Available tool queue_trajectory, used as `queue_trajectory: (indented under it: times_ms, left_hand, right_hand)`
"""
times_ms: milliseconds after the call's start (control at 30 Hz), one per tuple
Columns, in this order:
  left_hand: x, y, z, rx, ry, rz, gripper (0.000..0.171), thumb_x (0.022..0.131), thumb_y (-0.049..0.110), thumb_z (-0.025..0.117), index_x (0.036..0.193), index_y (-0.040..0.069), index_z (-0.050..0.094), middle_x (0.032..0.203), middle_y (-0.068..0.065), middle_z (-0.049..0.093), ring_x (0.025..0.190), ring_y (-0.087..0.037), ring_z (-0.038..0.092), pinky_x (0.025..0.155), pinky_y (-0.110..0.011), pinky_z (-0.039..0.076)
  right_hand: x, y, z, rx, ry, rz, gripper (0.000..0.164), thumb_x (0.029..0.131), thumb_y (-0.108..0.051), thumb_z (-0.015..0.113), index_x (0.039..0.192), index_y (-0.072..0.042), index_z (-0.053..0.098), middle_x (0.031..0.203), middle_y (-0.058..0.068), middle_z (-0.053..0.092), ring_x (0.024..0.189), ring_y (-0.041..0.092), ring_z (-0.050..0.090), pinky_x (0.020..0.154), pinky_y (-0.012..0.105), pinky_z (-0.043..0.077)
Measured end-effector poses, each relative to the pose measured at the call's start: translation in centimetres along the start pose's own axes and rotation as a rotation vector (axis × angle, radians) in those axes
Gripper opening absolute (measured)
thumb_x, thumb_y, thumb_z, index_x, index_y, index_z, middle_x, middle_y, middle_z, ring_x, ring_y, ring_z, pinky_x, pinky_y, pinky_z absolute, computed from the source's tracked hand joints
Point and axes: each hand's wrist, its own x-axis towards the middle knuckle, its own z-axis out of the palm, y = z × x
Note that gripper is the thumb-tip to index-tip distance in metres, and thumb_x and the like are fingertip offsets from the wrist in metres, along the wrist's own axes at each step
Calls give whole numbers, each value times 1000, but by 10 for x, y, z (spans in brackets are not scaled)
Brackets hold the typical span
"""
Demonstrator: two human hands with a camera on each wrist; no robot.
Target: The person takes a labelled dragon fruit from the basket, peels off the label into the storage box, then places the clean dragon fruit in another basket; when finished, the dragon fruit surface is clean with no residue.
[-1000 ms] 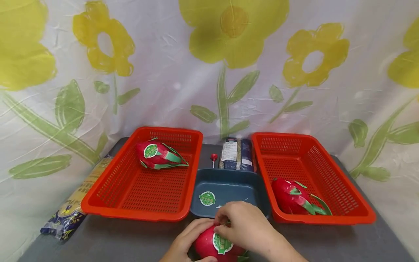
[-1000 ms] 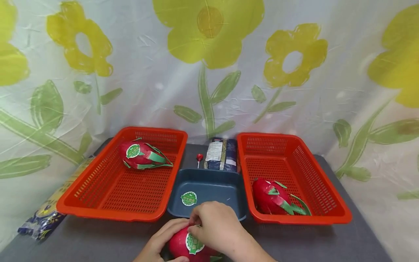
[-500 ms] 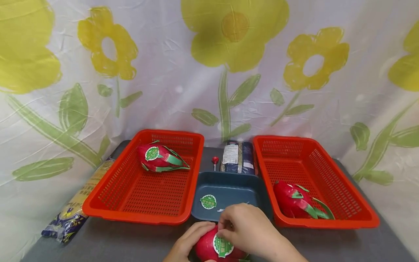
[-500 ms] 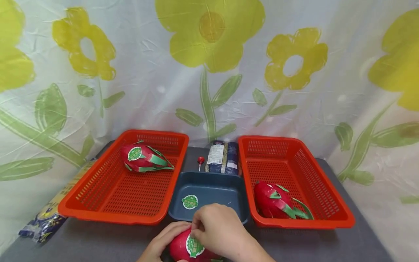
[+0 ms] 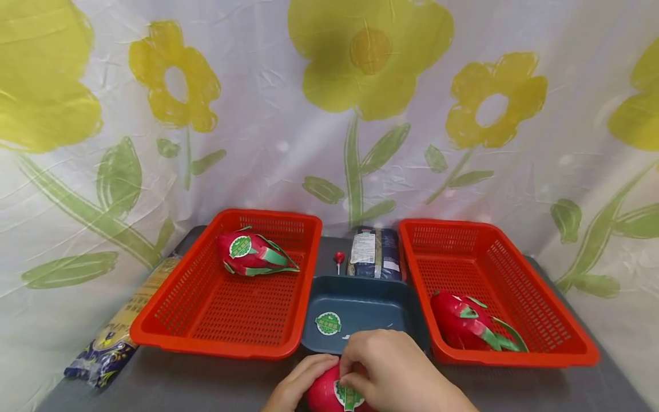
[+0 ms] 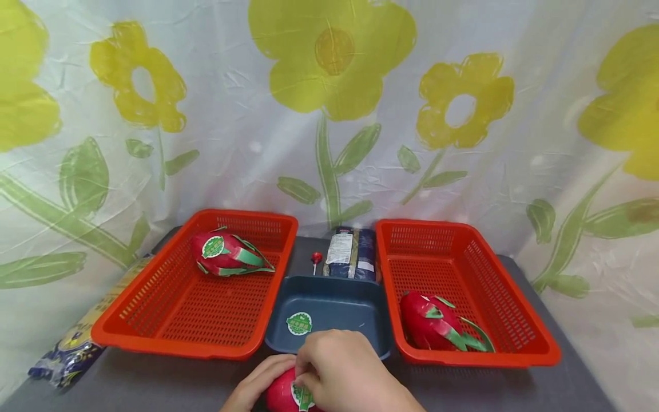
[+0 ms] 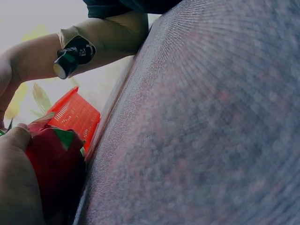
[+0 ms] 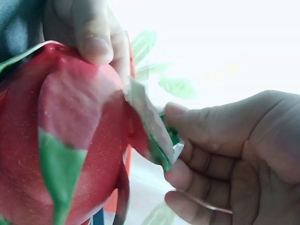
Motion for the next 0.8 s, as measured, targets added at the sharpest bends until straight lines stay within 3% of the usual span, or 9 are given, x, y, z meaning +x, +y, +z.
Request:
queue_trajectory:
  times_ms: [100, 233, 333, 400, 533, 700, 800]
  left_hand:
    - [0, -1, 1, 8, 14, -12, 67, 87, 16, 83, 148, 17, 54, 141, -3, 55, 125, -17, 55, 95, -30, 54]
    - [0, -4, 2, 67, 27, 46, 66, 86, 15, 83, 146, 13, 55, 139, -6, 56, 124, -18, 56, 95, -30, 55]
    - [0, -3, 2, 67, 19, 37, 64, 88, 16, 82, 146, 12, 55, 138, -6, 57, 123, -19, 57, 94, -30, 55]
    - [0, -1, 3, 52, 12, -9, 63, 89, 19, 82, 146, 16, 55, 138, -4, 57, 123, -17, 56, 93, -30, 55]
    - [0, 1, 3, 36, 13, -61, 61, 90, 21, 81, 145, 19, 56, 138, -2, 57, 122, -16, 56, 93, -30, 56]
    - [1, 1, 3, 4, 21, -81, 61, 89, 19, 80, 146, 21, 56, 139, -1, 57, 122, -17, 56, 95, -31, 54]
    - [1, 0, 2, -3, 27, -75, 64, 88, 17, 80, 147, 21, 57, 139, -2, 57, 123, -17, 57, 97, -32, 54]
  right_hand:
    - [-2, -1, -1, 29, 5, -8, 5, 87, -24, 82, 91, -26, 79, 76, -23, 61, 70, -2, 57, 67, 19, 53]
    - [-5, -3, -3, 83, 3, -12, 6, 89, -25, 82, 93, -26, 79, 80, -23, 64, 73, -3, 59, 70, 19, 54]
    - [-8, -4, -6, 145, 20, -44, 8, 90, -29, 81, 96, -26, 78, 84, -22, 65, 78, -1, 61, 72, 20, 56]
    - [-12, -4, -9, 184, 40, -67, 9, 91, -32, 80, 98, -26, 77, 87, -21, 66, 80, 0, 62, 73, 21, 56]
    - [-17, -4, -15, 222, 107, -121, 8, 92, -31, 79, 98, -28, 76, 89, -20, 67, 82, 2, 63, 73, 23, 57]
    - [-16, -3, -16, 254, 213, -196, 6, 94, -30, 77, 97, -28, 72, 90, -17, 67, 81, 5, 64, 74, 26, 58]
    - [-13, -3, -15, 286, 267, -192, 7, 93, -28, 78, 96, -28, 72, 88, -14, 67, 79, 8, 63, 74, 28, 58]
